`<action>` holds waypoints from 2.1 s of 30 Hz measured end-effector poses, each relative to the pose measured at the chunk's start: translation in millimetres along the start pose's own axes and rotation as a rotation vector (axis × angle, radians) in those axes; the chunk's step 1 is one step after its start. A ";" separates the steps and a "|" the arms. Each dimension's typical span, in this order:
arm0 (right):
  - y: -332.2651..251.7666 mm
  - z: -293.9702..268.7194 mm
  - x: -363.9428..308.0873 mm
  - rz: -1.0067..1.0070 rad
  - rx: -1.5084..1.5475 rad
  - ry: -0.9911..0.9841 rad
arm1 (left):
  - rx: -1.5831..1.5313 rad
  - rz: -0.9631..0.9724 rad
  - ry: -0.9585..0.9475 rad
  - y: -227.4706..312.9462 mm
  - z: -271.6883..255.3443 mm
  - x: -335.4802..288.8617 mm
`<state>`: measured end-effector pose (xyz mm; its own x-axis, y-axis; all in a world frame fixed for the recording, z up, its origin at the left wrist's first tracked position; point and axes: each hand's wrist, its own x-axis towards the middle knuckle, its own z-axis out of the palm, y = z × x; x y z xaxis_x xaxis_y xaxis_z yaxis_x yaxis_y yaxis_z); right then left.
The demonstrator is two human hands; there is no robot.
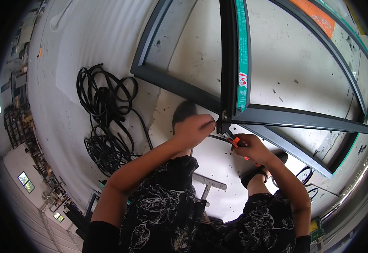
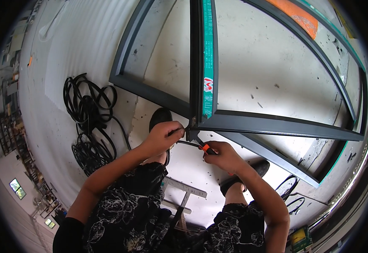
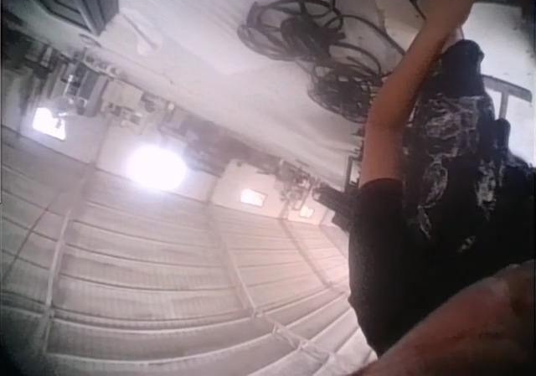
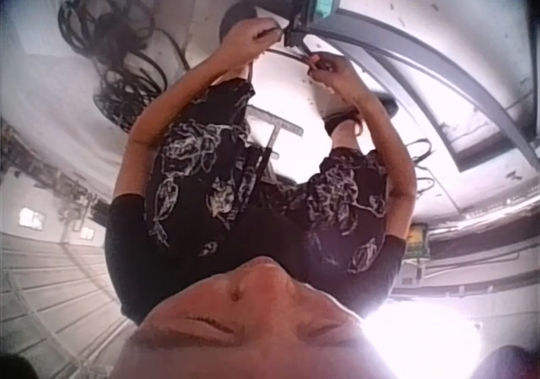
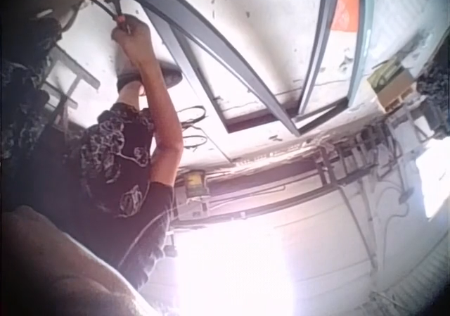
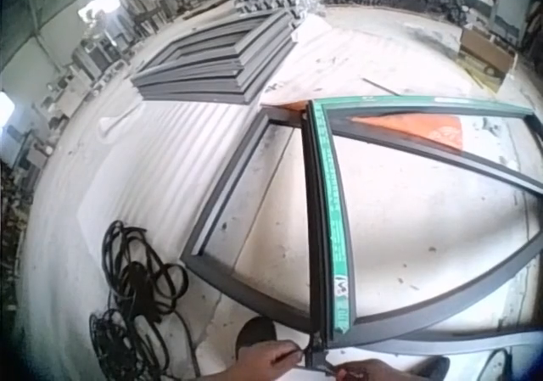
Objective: The person assembles a metal window or door frame by inserting rubber gaskets into the channels by hand and using a tool to cut the material.
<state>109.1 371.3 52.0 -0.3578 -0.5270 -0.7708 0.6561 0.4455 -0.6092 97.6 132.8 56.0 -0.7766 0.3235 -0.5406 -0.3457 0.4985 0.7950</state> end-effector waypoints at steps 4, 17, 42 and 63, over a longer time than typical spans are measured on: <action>2.6 1.8 -1.9 -0.051 -0.032 0.036 | 0.035 0.050 0.010 -1.9 2.4 -0.8; -13.6 -4.9 -3.6 -0.036 -0.158 0.079 | 0.307 0.176 0.028 -2.6 3.3 -1.3; 83.0 -52.3 -92.4 -0.233 -0.840 1.111 | -0.463 -0.251 -0.190 2.1 17.3 3.8; 38.9 0.4 -49.1 -0.534 -0.384 0.568 | -0.444 -0.153 -0.049 -11.9 8.3 16.8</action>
<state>152.4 414.2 66.2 -0.8984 -0.3398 -0.2782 0.0731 0.5090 -0.8576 93.0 138.9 35.2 -0.6771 0.3160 -0.6645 -0.6542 0.1551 0.7403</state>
